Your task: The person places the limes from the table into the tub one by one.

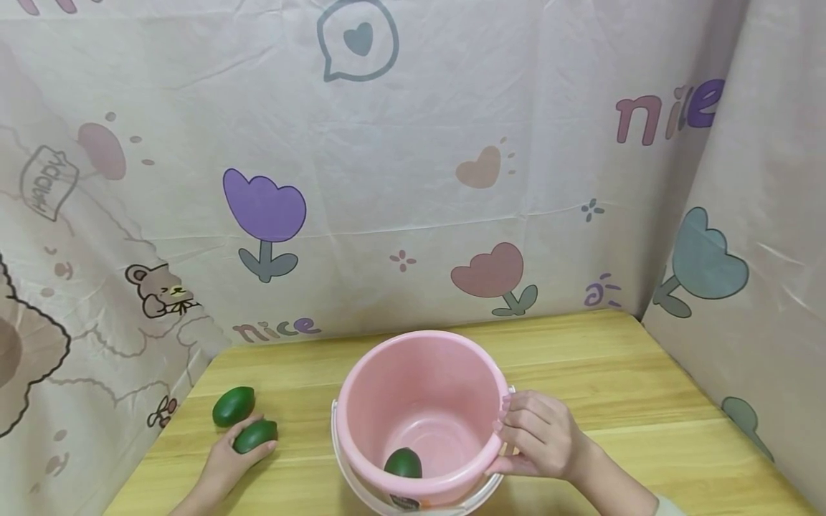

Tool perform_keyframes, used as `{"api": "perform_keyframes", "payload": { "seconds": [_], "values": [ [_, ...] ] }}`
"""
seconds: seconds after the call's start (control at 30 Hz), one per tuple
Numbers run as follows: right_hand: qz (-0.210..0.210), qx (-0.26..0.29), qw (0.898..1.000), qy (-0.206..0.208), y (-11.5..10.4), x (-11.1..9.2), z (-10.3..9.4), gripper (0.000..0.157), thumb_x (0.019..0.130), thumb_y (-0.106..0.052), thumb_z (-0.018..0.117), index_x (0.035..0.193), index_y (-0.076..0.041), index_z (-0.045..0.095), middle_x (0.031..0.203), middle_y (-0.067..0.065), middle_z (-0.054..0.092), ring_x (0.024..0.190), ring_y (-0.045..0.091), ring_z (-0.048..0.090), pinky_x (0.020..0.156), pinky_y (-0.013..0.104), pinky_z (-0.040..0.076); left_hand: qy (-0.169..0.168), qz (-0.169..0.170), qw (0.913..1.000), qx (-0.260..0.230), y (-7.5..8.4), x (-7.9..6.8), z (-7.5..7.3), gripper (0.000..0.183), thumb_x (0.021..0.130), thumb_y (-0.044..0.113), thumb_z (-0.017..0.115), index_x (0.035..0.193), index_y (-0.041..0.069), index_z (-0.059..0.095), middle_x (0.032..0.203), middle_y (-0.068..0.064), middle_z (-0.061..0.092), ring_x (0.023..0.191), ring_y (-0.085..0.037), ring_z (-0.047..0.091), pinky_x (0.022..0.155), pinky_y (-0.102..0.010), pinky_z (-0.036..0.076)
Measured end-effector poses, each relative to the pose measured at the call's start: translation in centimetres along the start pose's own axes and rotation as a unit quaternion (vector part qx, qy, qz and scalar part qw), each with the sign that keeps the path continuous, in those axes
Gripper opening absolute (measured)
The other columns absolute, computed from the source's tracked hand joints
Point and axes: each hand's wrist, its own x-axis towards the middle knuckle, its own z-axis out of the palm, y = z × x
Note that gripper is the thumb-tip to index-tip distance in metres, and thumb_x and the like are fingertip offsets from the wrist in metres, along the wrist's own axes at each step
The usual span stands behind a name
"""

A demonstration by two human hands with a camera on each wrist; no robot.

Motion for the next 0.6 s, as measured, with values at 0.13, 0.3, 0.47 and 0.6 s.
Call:
{"api": "perform_keyframes", "payload": {
  "seconds": [0.13, 0.3, 0.47, 0.6],
  "values": [
    [-0.001, -0.001, 1.0, 0.0, 0.0, 0.0, 0.0, 0.045, 0.086, -0.04, 0.068, 0.063, -0.001, 0.061, 0.059, 0.006, 0.059, 0.056, 0.018, 0.054, 0.055, 0.025, 0.053, 0.001, 0.008, 0.9999, 0.006, 0.2, -0.1, 0.2, 0.071, 0.077, 0.033, 0.078, 0.135, 0.005, 0.047, 0.134, -0.032, 0.045, 0.104, -0.038, 0.057, 0.074, -0.039, 0.05],
    [0.001, 0.001, 1.0, 0.001, 0.0, 0.0, 0.0, 0.045, 0.085, -0.04, 0.068, 0.063, -0.001, 0.061, 0.059, 0.006, 0.059, 0.056, 0.018, 0.054, 0.056, 0.026, 0.053, 0.0, 0.011, 0.9999, 0.009, 0.4, -0.3, 0.5, 0.07, 0.077, 0.032, 0.078, 0.135, 0.005, 0.048, 0.133, -0.03, 0.047, 0.104, -0.037, 0.057, 0.074, -0.038, 0.049],
    [0.001, -0.001, 1.0, 0.003, 0.0, 0.0, 0.0, 0.046, 0.085, -0.04, 0.068, 0.063, -0.001, 0.062, 0.06, 0.007, 0.06, 0.056, 0.018, 0.055, 0.057, 0.025, 0.053, -0.004, 0.015, 0.9999, 0.003, 0.8, -0.5, 1.0, 0.07, 0.076, 0.03, 0.079, 0.134, 0.006, 0.049, 0.128, -0.03, 0.052, 0.101, -0.035, 0.058, 0.072, -0.037, 0.049],
    [0.003, -0.003, 1.0, 0.003, 0.0, -0.1, 0.0, 0.046, 0.085, -0.041, 0.068, 0.063, -0.001, 0.062, 0.06, 0.007, 0.06, 0.056, 0.019, 0.055, 0.057, 0.025, 0.053, 0.001, 0.025, 0.9997, -0.004, 1.1, -0.6, 1.5, 0.069, 0.075, 0.03, 0.08, 0.133, 0.006, 0.051, 0.125, -0.029, 0.053, 0.099, -0.033, 0.059, 0.07, -0.037, 0.05]
  ]
}}
